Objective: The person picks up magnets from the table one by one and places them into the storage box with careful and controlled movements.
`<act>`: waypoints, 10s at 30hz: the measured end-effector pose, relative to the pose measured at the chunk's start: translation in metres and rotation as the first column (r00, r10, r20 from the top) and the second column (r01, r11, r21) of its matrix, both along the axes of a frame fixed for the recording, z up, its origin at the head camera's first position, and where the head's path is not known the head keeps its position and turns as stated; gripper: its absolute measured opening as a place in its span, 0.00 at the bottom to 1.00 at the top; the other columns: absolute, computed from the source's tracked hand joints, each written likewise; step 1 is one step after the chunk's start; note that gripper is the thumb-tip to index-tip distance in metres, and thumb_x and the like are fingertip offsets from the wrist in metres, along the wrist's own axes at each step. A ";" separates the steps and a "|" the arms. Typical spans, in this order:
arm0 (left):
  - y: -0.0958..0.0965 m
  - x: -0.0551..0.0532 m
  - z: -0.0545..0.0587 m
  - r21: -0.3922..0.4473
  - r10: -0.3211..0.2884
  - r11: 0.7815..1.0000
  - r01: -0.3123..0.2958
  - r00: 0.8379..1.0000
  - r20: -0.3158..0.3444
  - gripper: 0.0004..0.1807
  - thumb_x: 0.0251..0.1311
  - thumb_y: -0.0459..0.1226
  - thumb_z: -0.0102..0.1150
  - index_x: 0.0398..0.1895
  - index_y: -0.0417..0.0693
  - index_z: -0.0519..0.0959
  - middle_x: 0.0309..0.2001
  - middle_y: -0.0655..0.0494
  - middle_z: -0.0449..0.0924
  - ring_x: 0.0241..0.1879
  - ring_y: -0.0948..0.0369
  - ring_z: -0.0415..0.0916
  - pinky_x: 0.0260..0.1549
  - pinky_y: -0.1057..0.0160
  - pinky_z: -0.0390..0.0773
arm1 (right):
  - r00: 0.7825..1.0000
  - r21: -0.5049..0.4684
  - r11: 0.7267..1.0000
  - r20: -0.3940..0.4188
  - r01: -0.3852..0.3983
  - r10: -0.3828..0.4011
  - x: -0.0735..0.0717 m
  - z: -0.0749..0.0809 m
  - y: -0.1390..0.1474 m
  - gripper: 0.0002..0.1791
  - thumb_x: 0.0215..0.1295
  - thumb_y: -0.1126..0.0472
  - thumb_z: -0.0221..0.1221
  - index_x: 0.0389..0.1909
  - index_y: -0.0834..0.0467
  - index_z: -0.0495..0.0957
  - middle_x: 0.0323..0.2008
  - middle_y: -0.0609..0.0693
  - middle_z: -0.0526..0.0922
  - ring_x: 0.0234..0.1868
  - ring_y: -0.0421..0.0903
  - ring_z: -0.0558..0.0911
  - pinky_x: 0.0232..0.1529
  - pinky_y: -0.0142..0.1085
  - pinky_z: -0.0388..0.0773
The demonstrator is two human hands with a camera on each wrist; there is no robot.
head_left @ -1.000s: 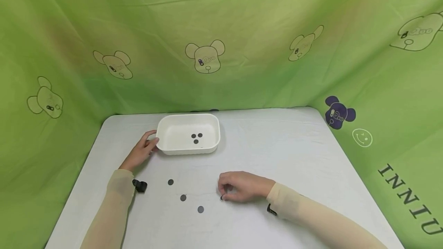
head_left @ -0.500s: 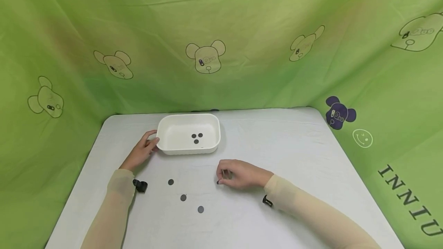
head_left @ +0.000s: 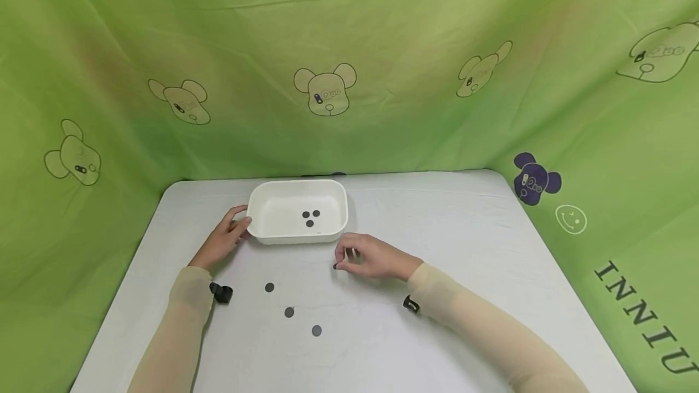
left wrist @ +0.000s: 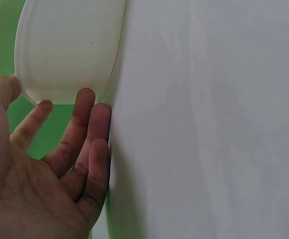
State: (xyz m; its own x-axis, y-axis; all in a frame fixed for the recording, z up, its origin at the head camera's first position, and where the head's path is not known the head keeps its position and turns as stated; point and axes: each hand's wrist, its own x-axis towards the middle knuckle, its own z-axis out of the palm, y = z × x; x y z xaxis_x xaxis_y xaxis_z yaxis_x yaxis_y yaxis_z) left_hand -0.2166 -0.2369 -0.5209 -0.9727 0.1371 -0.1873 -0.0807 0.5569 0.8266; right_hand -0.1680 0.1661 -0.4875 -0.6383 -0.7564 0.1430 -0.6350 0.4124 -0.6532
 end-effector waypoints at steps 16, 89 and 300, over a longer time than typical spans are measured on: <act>0.001 0.001 0.001 0.003 0.000 1.000 0.000 1.000 0.001 0.32 0.85 0.55 0.47 0.84 0.60 0.58 0.60 0.37 0.83 0.58 0.46 0.80 0.59 0.47 0.75 | 0.999 -0.044 0.998 -0.006 0.036 -0.036 -0.032 0.016 -0.012 0.07 0.73 0.61 0.69 0.40 0.50 0.80 0.38 0.39 0.81 0.40 0.46 0.81 0.44 0.39 0.80; 0.001 0.000 0.001 0.010 0.014 1.000 -0.014 1.000 0.022 0.33 0.84 0.57 0.48 0.84 0.61 0.58 0.60 0.39 0.83 0.59 0.46 0.79 0.62 0.45 0.73 | 0.970 0.348 0.910 -0.157 0.228 -0.183 -0.099 0.006 -0.065 0.09 0.73 0.57 0.69 0.34 0.51 0.79 0.33 0.43 0.81 0.37 0.42 0.76 0.51 0.42 0.72; 0.025 0.083 0.016 -0.472 -0.572 0.770 0.429 0.792 -0.213 0.10 0.65 0.37 0.76 0.45 0.61 0.86 0.42 0.69 0.82 0.38 0.65 0.73 0.43 0.63 0.75 | 0.801 -0.161 0.828 0.406 0.537 -0.440 -0.078 -0.039 0.004 0.37 0.76 0.52 0.68 0.79 0.57 0.67 0.45 0.54 0.82 0.33 0.44 0.78 0.36 0.34 0.74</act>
